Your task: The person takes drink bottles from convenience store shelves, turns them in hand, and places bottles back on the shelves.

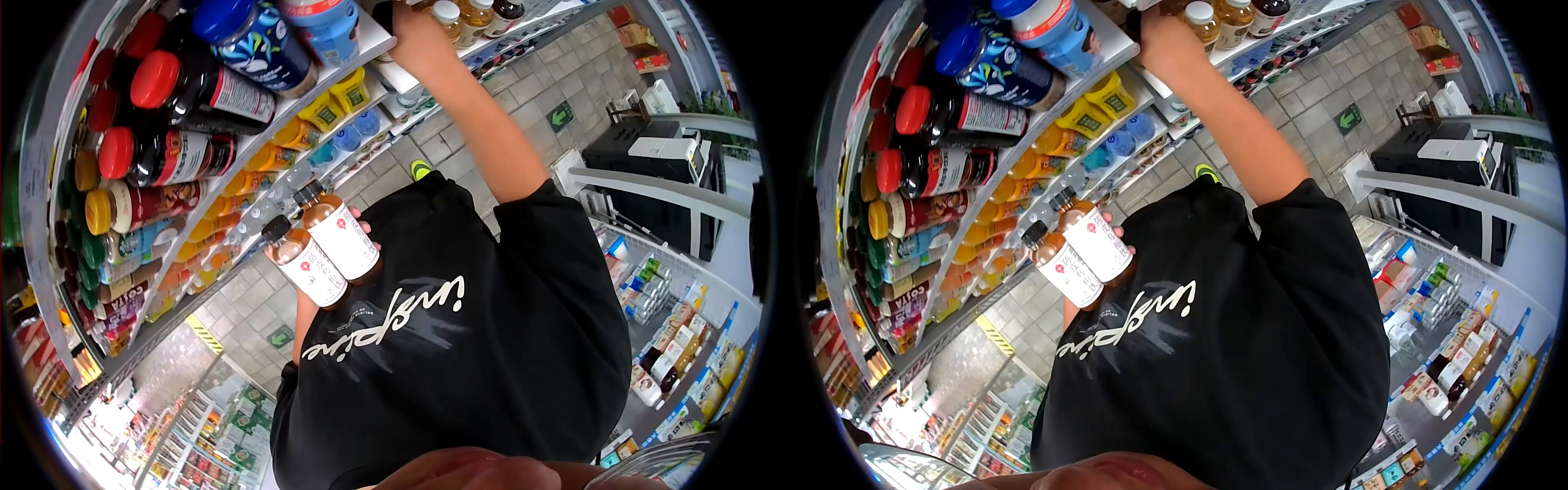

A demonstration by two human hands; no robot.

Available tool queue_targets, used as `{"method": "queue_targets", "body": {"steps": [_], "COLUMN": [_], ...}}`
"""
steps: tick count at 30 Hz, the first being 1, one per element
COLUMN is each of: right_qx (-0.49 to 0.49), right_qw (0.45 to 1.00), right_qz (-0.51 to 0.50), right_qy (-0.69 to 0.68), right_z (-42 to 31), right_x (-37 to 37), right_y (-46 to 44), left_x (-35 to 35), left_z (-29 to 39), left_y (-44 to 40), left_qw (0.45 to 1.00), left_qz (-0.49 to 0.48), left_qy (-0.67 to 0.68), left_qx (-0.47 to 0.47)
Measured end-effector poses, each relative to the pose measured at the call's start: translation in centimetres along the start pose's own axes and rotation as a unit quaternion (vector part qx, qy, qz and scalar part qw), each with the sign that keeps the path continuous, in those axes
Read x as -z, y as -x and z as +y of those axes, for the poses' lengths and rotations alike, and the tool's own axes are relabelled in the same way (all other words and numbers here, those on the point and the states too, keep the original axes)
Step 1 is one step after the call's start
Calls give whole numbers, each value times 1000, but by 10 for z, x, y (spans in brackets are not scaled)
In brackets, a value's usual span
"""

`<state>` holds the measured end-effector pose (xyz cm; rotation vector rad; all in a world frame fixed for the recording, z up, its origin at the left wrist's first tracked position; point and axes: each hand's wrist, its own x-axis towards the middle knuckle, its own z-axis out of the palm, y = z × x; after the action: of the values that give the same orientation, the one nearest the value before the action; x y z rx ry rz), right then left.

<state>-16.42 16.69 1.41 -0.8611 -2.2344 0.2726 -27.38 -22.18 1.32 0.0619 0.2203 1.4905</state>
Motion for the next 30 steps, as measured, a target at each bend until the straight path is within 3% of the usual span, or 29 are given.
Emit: {"method": "queue_targets", "body": {"steps": [1, 4, 6, 10, 14, 16, 30], "right_qx": [-69, -125, -157, -257, -269, -305, -234], "right_qw": [996, 992, 979, 945, 941, 922, 944], "right_qz": [-59, -7, 50, 16, 55, 24, 39], "right_qy": [7, -2, -120, -204, -196, -238, -229], "right_z": [-8, -38, -34, -26, -18, -13, 5], "right_x": [4, 21, 7, -29, -55, -69, -91], "right_y": [0, 15, 35, 52, 46, 45, 17], "left_x": [1, 2, 10, 6, 3, 5, 4], "left_z": [1, -1, -1, -3, -3, -1, -5], "left_y": [0, -1, 0, 1, -1, -1, 3], "left_qw": [1000, 1000, 1000, 999, 1000, 1000, 997], "left_qz": [10, 9, 10, 44, 21, 21, 53], "left_qy": [-4, -8, -11, 1, -10, -11, -17], "left_qx": [7, 9, -3, -9, -11, -12, -54]}}
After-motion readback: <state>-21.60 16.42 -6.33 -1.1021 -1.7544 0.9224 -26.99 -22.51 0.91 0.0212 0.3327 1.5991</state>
